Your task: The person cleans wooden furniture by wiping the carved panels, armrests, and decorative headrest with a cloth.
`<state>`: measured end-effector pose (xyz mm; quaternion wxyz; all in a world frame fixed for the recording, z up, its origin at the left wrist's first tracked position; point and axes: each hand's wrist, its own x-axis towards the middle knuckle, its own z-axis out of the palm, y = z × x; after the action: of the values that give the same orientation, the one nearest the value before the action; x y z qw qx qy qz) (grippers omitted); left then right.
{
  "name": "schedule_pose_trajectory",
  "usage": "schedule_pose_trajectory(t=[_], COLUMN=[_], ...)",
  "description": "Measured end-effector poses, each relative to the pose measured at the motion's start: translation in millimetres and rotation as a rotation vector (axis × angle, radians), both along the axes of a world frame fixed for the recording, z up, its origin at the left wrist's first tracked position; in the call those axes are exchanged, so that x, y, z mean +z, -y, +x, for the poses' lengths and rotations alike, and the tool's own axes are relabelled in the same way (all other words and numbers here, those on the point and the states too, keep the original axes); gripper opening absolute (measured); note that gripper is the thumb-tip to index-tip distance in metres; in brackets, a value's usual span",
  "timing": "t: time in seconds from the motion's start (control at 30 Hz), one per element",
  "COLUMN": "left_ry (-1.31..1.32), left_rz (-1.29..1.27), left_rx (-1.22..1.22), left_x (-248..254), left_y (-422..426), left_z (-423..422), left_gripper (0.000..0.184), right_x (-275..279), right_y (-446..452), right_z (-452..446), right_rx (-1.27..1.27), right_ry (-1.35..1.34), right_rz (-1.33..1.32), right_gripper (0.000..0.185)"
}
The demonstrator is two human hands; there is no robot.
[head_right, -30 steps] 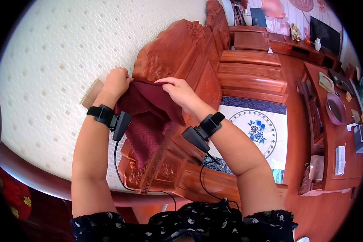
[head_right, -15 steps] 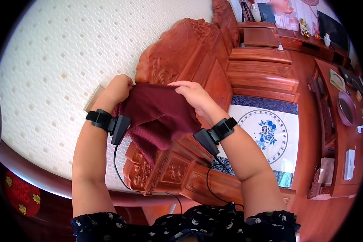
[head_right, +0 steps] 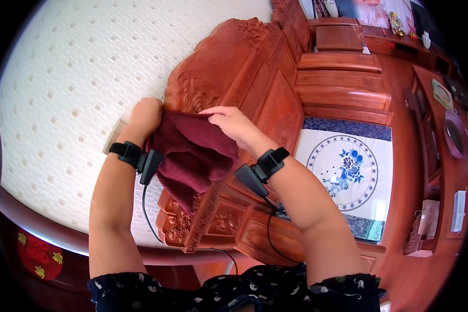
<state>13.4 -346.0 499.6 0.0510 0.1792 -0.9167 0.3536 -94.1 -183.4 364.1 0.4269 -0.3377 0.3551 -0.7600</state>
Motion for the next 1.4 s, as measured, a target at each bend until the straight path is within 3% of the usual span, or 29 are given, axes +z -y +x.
schedule_pose_trajectory(t=[0.33, 0.53, 0.77, 0.93, 1.03, 1.27, 1.4], left_ry=[-0.096, -0.061, -0.099, -0.078, -0.112, -0.129, -0.074], left_rz=[0.288, 0.069, 0.055, 0.219, 0.393, 0.355, 0.198], left_rx=[-0.065, -0.073, 0.03, -0.069, -0.082, -0.1, -0.005], left_x=[9.0, -1.9, 0.1, 7.1, 14.1, 5.4, 1.0], left_y=[-2.9, -4.3, -0.5, 2.5, -14.3, -7.5, -2.0], left_z=[12.4, 6.5, -2.3, 6.0, 7.6, 9.0, 1.2], left_gripper=[0.011, 0.011, 0.011, 0.009, 0.01, 0.007, 0.009], right_x=[-8.9, -9.5, -17.8, -22.8, -31.8, -17.7, -3.0], right_y=[-27.2, 5.7, 8.2, -15.7, -33.3, -23.0, -5.3], right_z=[3.9, -7.5, -6.8, -11.3, -7.6, -13.3, -16.9], right_rx=[0.012, -0.069, 0.078, 0.046, 0.081, -0.012, 0.061], right_ry=[0.017, 0.031, 0.067, -0.04, 0.108, 0.077, -0.002], right_rz=[-0.012, -0.028, -0.062, -0.057, -0.043, -0.051, -0.076], right_gripper=[0.032, 0.029, 0.031, 0.032, 0.031, 0.03, 0.03])
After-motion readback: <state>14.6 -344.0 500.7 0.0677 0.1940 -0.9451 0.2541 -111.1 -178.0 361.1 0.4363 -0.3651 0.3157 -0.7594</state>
